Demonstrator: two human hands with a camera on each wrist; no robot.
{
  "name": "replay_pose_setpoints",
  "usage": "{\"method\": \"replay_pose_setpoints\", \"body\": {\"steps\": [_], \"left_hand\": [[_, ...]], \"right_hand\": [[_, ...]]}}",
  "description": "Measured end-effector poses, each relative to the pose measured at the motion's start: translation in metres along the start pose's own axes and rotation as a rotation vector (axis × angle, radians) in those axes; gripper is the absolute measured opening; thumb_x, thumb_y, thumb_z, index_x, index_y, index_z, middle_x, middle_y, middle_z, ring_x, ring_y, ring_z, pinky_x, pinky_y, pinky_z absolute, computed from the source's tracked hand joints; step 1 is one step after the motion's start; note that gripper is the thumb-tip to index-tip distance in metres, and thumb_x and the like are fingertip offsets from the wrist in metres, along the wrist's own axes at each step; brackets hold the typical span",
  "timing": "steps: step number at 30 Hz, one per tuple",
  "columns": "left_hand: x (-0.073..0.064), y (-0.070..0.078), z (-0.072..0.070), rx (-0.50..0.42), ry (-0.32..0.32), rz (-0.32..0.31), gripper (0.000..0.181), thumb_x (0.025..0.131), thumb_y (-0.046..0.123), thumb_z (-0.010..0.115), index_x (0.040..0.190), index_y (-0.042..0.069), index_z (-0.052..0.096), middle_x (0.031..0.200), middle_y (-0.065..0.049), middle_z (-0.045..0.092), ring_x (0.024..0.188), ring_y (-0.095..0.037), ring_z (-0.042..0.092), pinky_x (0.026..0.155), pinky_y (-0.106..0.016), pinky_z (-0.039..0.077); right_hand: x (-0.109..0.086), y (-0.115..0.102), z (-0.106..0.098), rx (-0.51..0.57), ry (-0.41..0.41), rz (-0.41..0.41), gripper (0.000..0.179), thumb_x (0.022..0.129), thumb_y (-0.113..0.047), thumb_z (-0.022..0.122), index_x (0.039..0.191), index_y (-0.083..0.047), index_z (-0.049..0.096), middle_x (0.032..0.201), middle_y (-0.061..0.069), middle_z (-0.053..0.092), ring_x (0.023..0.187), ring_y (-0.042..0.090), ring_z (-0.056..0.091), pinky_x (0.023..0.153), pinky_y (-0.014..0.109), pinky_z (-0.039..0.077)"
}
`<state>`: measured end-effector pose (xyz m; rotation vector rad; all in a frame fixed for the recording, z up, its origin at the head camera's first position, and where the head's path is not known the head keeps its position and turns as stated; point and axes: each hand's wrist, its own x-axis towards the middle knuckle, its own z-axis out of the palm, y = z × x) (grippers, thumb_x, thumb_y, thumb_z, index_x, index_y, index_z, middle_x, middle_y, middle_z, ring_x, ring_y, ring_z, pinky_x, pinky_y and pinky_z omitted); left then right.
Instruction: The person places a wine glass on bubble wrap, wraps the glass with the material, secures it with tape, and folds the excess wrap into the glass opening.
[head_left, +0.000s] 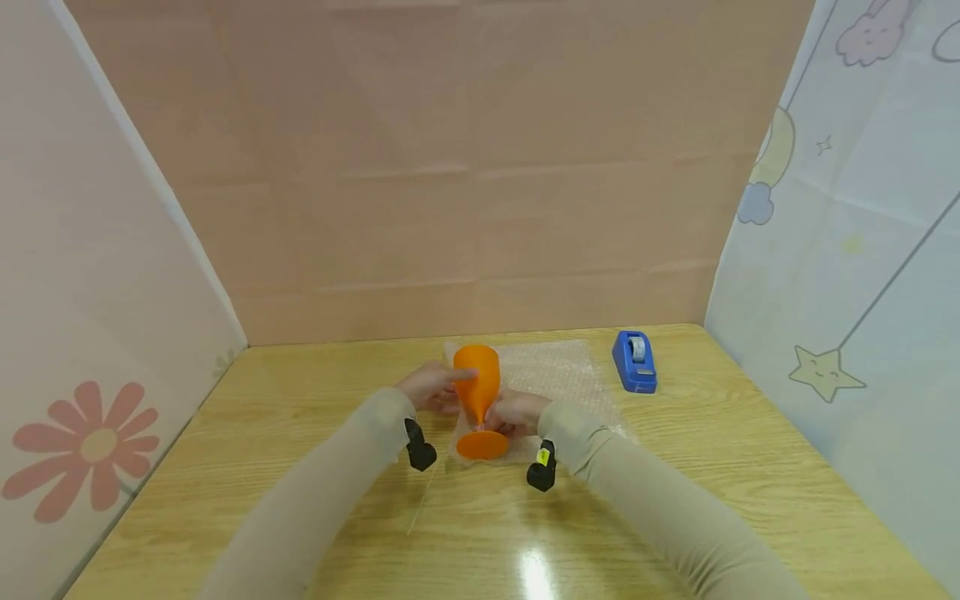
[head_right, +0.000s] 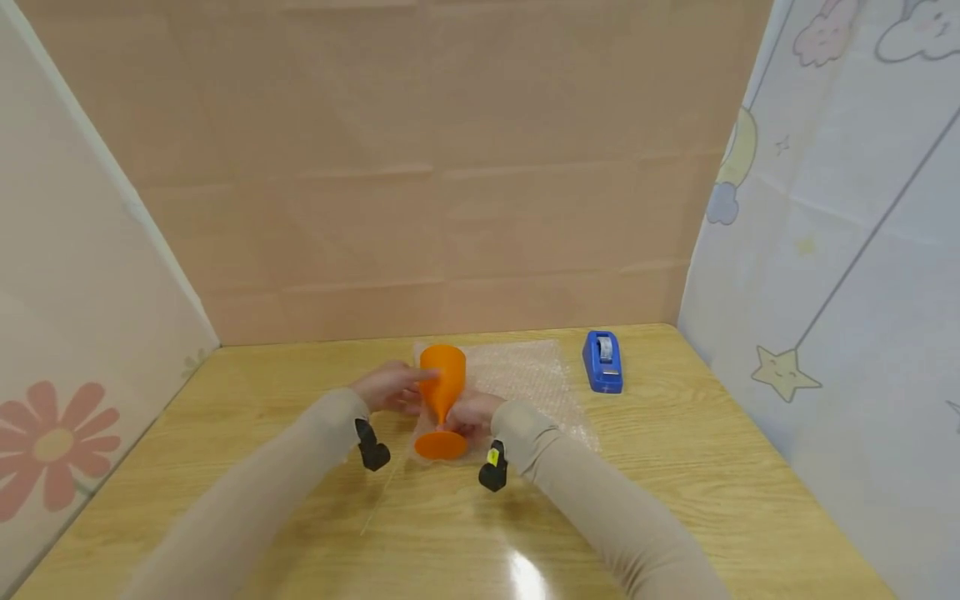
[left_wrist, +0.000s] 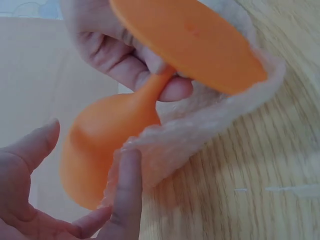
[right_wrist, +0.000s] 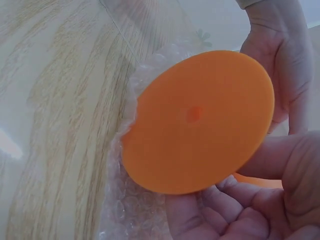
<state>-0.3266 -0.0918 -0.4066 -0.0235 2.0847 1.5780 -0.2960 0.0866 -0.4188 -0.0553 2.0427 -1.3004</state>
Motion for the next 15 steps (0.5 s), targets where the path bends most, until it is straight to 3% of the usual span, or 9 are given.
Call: {"method": "replay_pose_setpoints", "body": {"steps": [4,9,15], "left_hand": [[0.0026,-0.0017,0.0042,0.030,0.012,0.043,0.035,0.089,0.033,0.069,0.103,0.002,0.065,0.091,-0.002,0.067,0.070,-0.013,0.059,0.069,-0.028,0.055],[0.0040,-0.0014,0.0056,0.070,0.051,0.040,0.035,0.087,0.034,0.072,0.101,0.003,0.064,0.084,-0.001,0.064,0.059,-0.012,0.055,0.066,-0.028,0.054],[0.0014,0.0020,0.0095,0.082,0.083,0.044,0.037,0.087,0.033,0.072,0.103,0.001,0.063,0.091,-0.004,0.064,0.064,-0.013,0.059,0.070,-0.030,0.056]], "right_hand": [[0.0008,0.0008,-0.0006,0.006,-0.001,0.010,0.008,0.086,0.001,0.057,0.086,-0.002,0.064,0.077,0.002,0.062,0.068,0.011,0.053,0.064,0.021,0.049],[0.0009,-0.0005,-0.0017,0.001,-0.007,0.009,0.009,0.085,0.002,0.056,0.087,-0.001,0.065,0.075,0.002,0.061,0.066,0.012,0.051,0.062,0.020,0.048],[0.0007,0.0021,-0.0044,0.034,-0.055,-0.044,0.012,0.087,0.004,0.054,0.096,0.003,0.061,0.076,0.002,0.060,0.067,0.011,0.053,0.065,0.021,0.049]]}}
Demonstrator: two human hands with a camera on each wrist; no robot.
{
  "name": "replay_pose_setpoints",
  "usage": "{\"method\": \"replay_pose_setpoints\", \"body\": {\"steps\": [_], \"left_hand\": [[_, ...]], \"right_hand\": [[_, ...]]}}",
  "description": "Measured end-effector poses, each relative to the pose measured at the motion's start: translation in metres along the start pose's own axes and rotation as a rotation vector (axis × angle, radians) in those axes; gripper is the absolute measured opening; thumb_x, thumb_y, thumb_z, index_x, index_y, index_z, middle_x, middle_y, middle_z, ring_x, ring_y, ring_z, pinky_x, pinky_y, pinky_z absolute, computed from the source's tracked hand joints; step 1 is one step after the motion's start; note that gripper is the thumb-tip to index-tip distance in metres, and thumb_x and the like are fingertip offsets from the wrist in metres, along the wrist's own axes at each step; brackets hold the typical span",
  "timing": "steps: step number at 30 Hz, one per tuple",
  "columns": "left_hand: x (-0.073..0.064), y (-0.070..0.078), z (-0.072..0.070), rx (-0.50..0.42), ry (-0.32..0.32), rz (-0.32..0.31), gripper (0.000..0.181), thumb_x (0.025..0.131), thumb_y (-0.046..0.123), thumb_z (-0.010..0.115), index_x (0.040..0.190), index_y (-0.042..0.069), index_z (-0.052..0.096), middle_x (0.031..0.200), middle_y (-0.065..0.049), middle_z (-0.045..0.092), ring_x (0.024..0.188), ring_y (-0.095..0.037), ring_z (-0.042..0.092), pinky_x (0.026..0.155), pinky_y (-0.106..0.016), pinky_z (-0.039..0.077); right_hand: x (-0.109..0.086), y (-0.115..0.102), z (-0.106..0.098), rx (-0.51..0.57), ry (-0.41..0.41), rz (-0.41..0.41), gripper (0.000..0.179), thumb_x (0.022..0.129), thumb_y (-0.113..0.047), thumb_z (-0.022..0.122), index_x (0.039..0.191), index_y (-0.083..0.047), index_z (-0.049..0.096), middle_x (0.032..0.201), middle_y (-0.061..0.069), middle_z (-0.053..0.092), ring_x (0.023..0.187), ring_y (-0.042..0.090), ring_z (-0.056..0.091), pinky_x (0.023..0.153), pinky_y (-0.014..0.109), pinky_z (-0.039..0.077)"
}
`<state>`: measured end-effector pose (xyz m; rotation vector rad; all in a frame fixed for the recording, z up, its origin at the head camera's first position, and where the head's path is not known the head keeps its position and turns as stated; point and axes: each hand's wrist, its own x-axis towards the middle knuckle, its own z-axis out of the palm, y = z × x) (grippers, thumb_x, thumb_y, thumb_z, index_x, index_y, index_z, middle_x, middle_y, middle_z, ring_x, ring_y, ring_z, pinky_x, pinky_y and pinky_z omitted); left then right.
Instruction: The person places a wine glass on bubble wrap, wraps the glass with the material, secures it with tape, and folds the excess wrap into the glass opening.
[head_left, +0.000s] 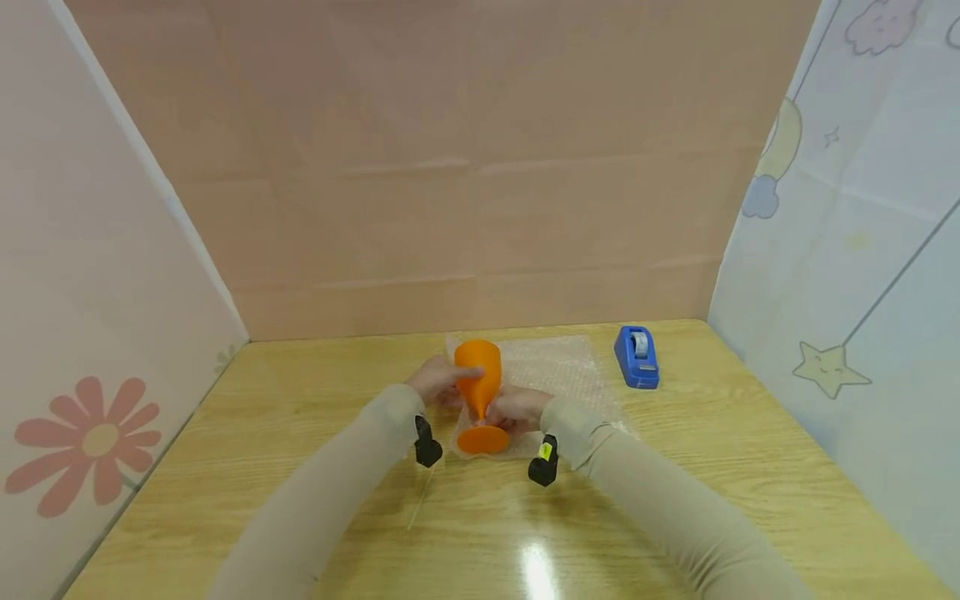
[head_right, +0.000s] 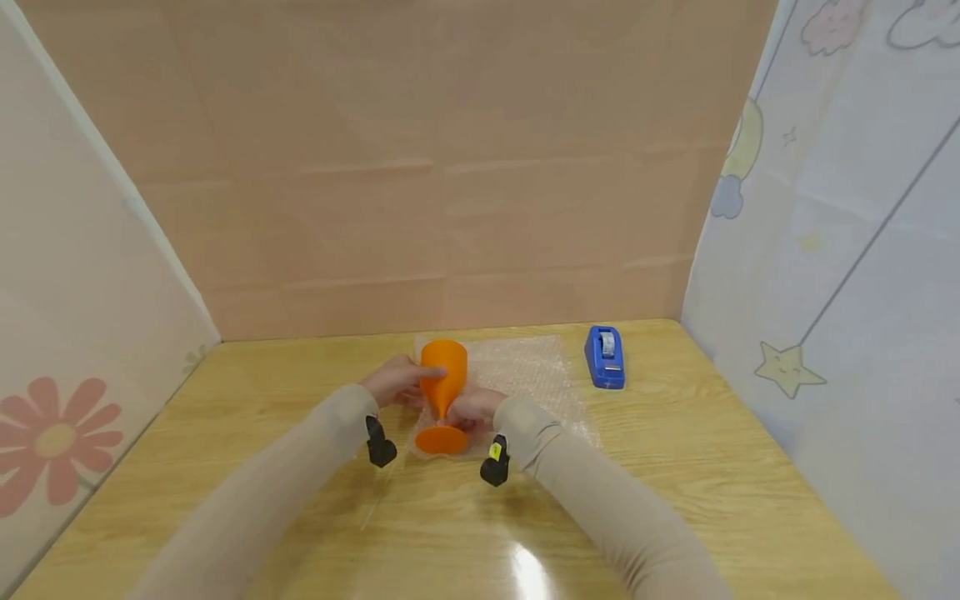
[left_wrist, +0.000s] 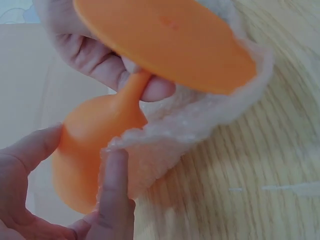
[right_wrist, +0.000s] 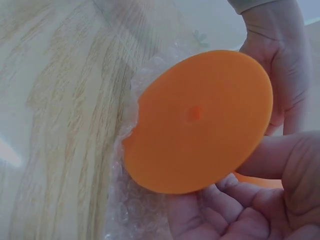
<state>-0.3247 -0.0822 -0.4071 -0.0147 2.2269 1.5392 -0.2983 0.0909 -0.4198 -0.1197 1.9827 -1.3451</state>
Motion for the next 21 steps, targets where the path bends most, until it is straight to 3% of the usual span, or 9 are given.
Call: {"method": "replay_pose_setpoints", "body": {"steps": [4,7,11,13,15,18,21], "left_hand": [[0.004,0.000,0.002,0.005,0.008,0.000,0.041,0.086,0.033,0.072,0.108,0.000,0.062,0.099,-0.006,0.065,0.071,-0.014,0.063,0.075,-0.032,0.057],[0.007,-0.001,0.003,0.006,0.019,-0.010,0.043,0.086,0.034,0.072,0.109,0.000,0.061,0.099,-0.007,0.065,0.069,-0.015,0.063,0.074,-0.032,0.058],[0.010,-0.002,0.003,0.013,0.020,-0.020,0.044,0.086,0.035,0.072,0.109,-0.001,0.061,0.096,-0.008,0.067,0.062,-0.015,0.064,0.070,-0.031,0.058],[0.012,-0.002,0.003,0.012,0.012,-0.028,0.044,0.086,0.035,0.072,0.110,-0.001,0.061,0.095,-0.008,0.068,0.060,-0.015,0.064,0.070,-0.032,0.058],[0.012,-0.002,0.003,-0.001,0.005,-0.036,0.045,0.086,0.034,0.071,0.112,-0.001,0.061,0.094,-0.009,0.069,0.057,-0.015,0.064,0.071,-0.033,0.058],[0.011,-0.002,0.002,-0.026,-0.003,-0.035,0.044,0.086,0.032,0.071,0.114,0.000,0.059,0.095,-0.011,0.070,0.055,-0.015,0.064,0.072,-0.035,0.058],[0.008,-0.001,0.002,-0.039,-0.016,-0.004,0.041,0.087,0.030,0.071,0.114,0.001,0.060,0.096,-0.011,0.070,0.056,-0.015,0.065,0.072,-0.035,0.058]], "right_hand": [[0.001,0.005,-0.005,0.029,-0.029,-0.041,0.009,0.091,0.004,0.054,0.093,0.004,0.062,0.082,0.002,0.064,0.072,0.011,0.057,0.069,0.021,0.051],[0.004,0.009,-0.014,0.023,-0.115,-0.046,0.014,0.095,0.001,0.054,0.087,0.001,0.066,0.084,0.002,0.065,0.073,0.011,0.057,0.072,0.022,0.051],[0.003,0.005,-0.035,-0.063,-0.213,0.012,0.025,0.101,-0.014,0.050,0.104,0.004,0.067,0.094,0.006,0.069,0.086,0.015,0.064,0.083,0.030,0.054],[-0.001,-0.003,-0.046,-0.116,-0.157,0.055,0.038,0.103,-0.024,0.047,0.118,0.008,0.061,0.104,0.013,0.068,0.095,0.021,0.066,0.089,0.035,0.054],[-0.004,-0.014,-0.054,-0.141,-0.037,0.078,0.053,0.102,-0.033,0.047,0.131,0.012,0.048,0.116,0.021,0.063,0.102,0.027,0.065,0.093,0.037,0.052],[-0.005,-0.029,-0.059,-0.058,0.132,0.081,0.072,0.099,-0.038,0.052,0.145,0.011,0.024,0.132,0.029,0.049,0.116,0.035,0.059,0.097,0.040,0.049],[-0.002,-0.039,-0.054,0.034,0.221,0.063,0.087,0.095,-0.037,0.059,0.150,0.006,0.007,0.142,0.031,0.038,0.125,0.039,0.051,0.101,0.043,0.046]]}}
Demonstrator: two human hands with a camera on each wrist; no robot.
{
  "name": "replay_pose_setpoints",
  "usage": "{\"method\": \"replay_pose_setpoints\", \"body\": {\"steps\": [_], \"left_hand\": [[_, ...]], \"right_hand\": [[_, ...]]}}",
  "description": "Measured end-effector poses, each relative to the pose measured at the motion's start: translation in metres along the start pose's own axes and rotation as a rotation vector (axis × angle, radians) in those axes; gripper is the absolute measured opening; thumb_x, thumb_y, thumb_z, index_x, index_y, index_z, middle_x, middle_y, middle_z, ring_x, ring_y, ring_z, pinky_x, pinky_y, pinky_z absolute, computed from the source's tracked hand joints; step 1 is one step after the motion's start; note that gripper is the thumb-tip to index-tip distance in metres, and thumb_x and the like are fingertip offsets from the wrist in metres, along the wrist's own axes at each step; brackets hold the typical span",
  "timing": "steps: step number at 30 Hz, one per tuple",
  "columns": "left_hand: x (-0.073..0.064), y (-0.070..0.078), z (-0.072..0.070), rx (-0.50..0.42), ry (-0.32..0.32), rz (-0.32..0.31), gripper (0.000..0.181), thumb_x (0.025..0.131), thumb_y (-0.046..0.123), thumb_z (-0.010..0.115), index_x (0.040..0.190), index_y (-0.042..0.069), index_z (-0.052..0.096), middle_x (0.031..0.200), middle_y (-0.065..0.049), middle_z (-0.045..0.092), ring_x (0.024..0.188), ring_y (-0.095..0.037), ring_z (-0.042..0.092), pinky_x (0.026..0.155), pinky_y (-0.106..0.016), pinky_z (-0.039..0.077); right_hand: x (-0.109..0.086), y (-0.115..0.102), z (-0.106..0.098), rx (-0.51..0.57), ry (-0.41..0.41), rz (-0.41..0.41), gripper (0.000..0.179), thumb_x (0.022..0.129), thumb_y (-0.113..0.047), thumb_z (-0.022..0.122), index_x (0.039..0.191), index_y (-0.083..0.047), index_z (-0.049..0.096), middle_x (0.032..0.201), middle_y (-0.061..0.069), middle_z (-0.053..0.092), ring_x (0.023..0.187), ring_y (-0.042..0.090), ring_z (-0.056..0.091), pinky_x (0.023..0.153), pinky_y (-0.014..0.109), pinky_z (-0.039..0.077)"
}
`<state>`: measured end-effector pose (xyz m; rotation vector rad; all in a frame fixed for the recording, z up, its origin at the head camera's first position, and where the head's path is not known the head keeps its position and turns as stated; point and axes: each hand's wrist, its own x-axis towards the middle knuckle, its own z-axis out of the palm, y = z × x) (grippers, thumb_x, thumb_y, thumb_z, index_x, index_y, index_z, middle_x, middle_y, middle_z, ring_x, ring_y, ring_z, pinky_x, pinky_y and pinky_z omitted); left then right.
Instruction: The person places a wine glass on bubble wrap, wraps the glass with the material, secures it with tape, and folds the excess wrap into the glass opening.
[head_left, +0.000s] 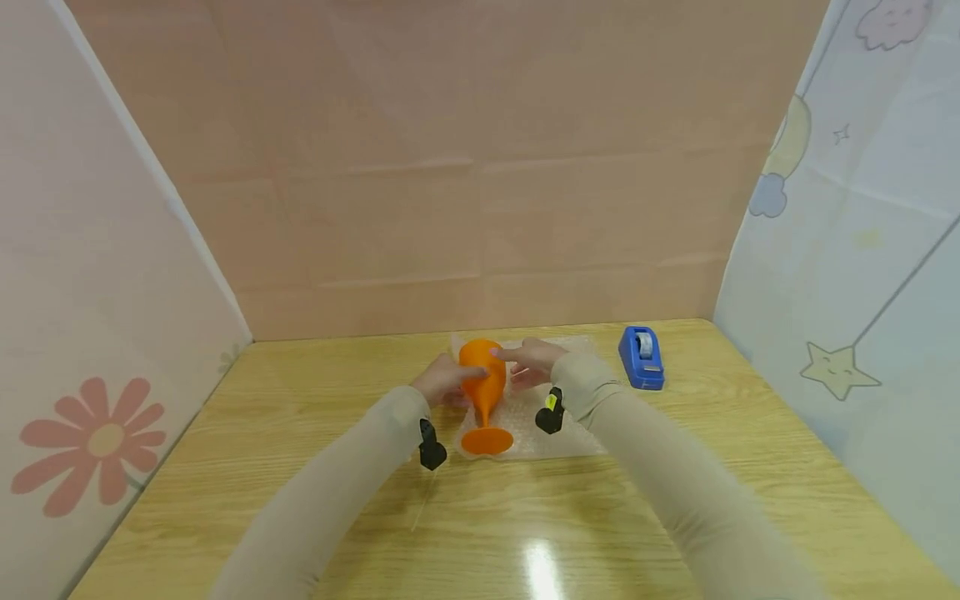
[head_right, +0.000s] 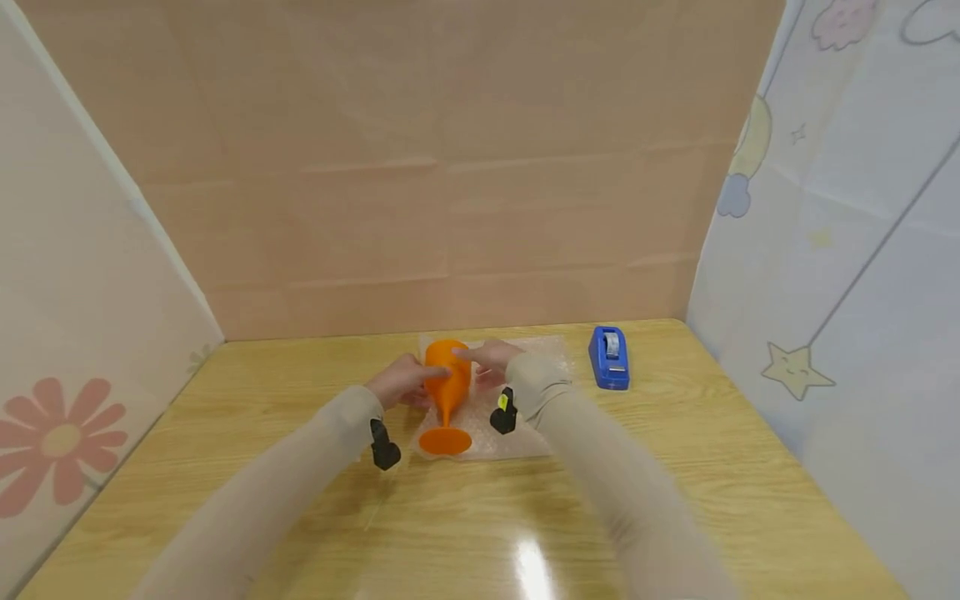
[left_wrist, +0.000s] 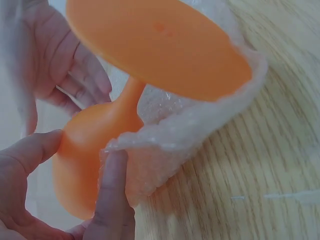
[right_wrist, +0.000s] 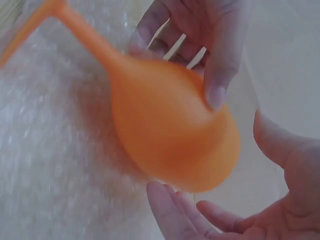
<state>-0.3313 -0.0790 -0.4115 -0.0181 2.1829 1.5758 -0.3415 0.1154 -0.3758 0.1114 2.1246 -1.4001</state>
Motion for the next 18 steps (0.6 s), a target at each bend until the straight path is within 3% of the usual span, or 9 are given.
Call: {"method": "replay_pose_setpoints", "body": {"steps": [5,10,18], "left_hand": [[-0.003,0.001,0.000,0.008,-0.009,0.028,0.033,0.088,0.027,0.069,0.109,0.001,0.063,0.093,-0.008,0.070,0.057,-0.015,0.064,0.071,-0.035,0.058],[-0.005,0.004,0.002,0.028,0.005,0.028,0.032,0.089,0.027,0.068,0.108,0.001,0.064,0.093,-0.007,0.069,0.057,-0.014,0.062,0.072,-0.034,0.058],[-0.006,0.006,0.006,0.029,0.020,0.066,0.031,0.089,0.024,0.068,0.113,0.004,0.063,0.089,-0.007,0.068,0.052,-0.014,0.058,0.064,-0.031,0.057]], "right_hand": [[0.001,-0.006,0.016,-0.055,0.065,-0.022,0.078,0.093,-0.039,0.061,0.144,0.006,0.024,0.141,0.026,0.041,0.126,0.040,0.050,0.102,0.044,0.046],[0.002,-0.009,0.023,-0.134,0.108,-0.028,0.060,0.092,-0.045,0.062,0.126,0.003,0.049,0.124,0.012,0.053,0.117,0.031,0.055,0.100,0.040,0.047],[0.008,-0.008,0.027,-0.158,0.145,-0.018,0.051,0.089,-0.043,0.066,0.114,-0.001,0.050,0.103,0.005,0.051,0.096,0.021,0.054,0.096,0.039,0.050]]}}
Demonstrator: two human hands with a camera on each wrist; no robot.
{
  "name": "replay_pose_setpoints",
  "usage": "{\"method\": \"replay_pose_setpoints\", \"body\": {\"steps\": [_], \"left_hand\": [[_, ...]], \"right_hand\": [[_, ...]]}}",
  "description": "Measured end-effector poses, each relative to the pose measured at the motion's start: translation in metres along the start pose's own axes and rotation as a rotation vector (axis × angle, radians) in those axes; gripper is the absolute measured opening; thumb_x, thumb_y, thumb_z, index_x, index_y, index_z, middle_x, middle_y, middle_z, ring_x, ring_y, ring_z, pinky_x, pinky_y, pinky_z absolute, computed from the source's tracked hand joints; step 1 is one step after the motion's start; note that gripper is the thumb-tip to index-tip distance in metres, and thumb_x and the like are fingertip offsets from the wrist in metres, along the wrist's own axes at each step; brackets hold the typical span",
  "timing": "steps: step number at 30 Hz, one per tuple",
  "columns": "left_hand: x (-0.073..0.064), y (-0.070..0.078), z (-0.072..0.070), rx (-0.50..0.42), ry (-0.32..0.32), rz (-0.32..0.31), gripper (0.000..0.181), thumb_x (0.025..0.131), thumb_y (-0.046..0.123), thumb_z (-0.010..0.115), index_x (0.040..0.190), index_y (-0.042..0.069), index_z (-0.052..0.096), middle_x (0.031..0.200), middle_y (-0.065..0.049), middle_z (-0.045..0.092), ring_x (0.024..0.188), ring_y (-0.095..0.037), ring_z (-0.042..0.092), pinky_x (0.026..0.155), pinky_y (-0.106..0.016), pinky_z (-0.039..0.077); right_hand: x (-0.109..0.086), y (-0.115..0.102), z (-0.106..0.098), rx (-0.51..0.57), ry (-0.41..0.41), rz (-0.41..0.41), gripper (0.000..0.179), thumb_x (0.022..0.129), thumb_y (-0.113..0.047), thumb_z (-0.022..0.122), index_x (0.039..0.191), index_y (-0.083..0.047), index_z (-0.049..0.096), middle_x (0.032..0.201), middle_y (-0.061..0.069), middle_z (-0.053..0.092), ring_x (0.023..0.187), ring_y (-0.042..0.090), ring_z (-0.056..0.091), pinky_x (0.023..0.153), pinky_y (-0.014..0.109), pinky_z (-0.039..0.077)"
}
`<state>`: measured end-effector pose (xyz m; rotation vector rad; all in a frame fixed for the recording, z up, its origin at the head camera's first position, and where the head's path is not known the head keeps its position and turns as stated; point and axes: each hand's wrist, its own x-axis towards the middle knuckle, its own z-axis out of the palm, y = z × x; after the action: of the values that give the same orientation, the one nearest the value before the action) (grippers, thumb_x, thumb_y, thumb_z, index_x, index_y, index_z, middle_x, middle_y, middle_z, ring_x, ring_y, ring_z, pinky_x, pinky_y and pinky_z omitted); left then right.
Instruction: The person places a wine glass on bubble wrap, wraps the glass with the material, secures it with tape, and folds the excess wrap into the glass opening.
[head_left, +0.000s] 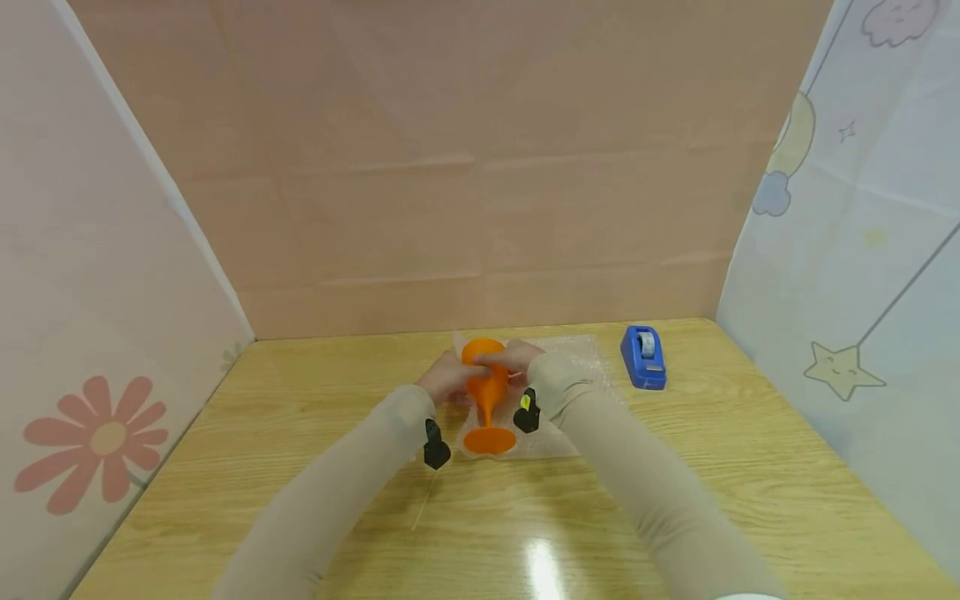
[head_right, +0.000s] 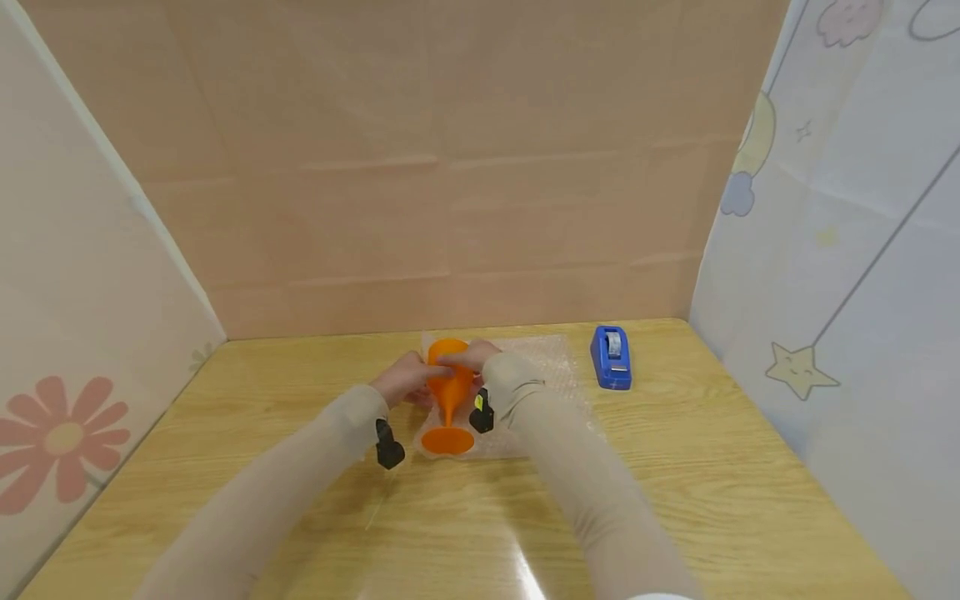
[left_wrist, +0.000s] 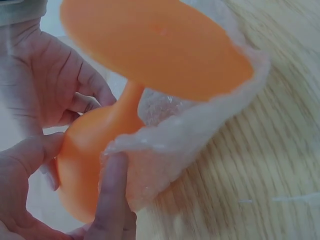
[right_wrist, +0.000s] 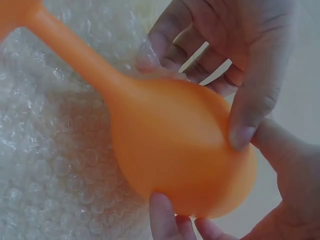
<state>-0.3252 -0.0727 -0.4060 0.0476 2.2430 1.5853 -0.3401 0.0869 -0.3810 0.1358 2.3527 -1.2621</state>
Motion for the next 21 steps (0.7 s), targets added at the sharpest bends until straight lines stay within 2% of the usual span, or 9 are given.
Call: {"method": "replay_pose_setpoints", "body": {"steps": [5,9,13,15,18,21], "left_hand": [[0.003,0.003,0.005,0.033,0.035,-0.003,0.031,0.088,0.022,0.069,0.113,0.004,0.061,0.093,-0.007,0.067,0.050,-0.015,0.057,0.064,-0.034,0.058],[0.006,0.008,0.011,0.089,0.083,0.004,0.038,0.087,0.021,0.071,0.116,0.001,0.058,0.101,-0.011,0.065,0.049,-0.014,0.056,0.059,-0.032,0.057],[0.009,0.012,0.020,0.133,0.132,-0.006,0.059,0.084,0.023,0.074,0.127,-0.004,0.044,0.116,-0.017,0.054,0.065,-0.019,0.064,0.056,-0.030,0.057],[0.010,0.013,0.023,0.151,0.158,-0.027,0.068,0.083,0.024,0.075,0.130,-0.005,0.036,0.121,-0.019,0.049,0.076,-0.024,0.065,0.056,-0.030,0.057],[0.010,0.014,0.026,0.159,0.172,-0.039,0.072,0.083,0.024,0.075,0.133,-0.007,0.033,0.126,-0.023,0.047,0.089,-0.029,0.064,0.059,-0.030,0.058],[0.007,0.013,0.025,0.120,0.136,-0.029,0.068,0.087,0.022,0.071,0.135,-0.006,0.032,0.127,-0.022,0.046,0.093,-0.029,0.064,0.062,-0.032,0.058]], "right_hand": [[0.001,0.001,-0.003,-0.040,-0.005,-0.008,0.048,0.089,-0.043,0.066,0.110,-0.002,0.053,0.102,0.005,0.053,0.097,0.021,0.057,0.094,0.038,0.051],[0.001,0.004,-0.009,-0.030,-0.041,0.004,0.048,0.089,-0.043,0.066,0.111,-0.002,0.053,0.111,0.009,0.056,0.104,0.025,0.060,0.096,0.039,0.050],[0.007,0.010,-0.017,-0.002,-0.094,0.036,0.054,0.090,-0.043,0.064,0.121,-0.001,0.054,0.126,0.014,0.056,0.109,0.025,0.059,0.096,0.038,0.050],[0.011,0.013,-0.020,0.007,-0.101,0.054,0.058,0.090,-0.044,0.064,0.125,-0.001,0.050,0.129,0.016,0.053,0.108,0.025,0.060,0.094,0.037,0.052],[0.015,0.018,-0.022,0.028,-0.109,0.069,0.059,0.089,-0.044,0.065,0.127,-0.001,0.049,0.130,0.015,0.053,0.105,0.023,0.060,0.090,0.035,0.054],[0.017,0.021,-0.022,0.067,-0.104,0.072,0.059,0.089,-0.042,0.066,0.127,0.000,0.048,0.130,0.016,0.052,0.107,0.025,0.061,0.090,0.035,0.054]]}}
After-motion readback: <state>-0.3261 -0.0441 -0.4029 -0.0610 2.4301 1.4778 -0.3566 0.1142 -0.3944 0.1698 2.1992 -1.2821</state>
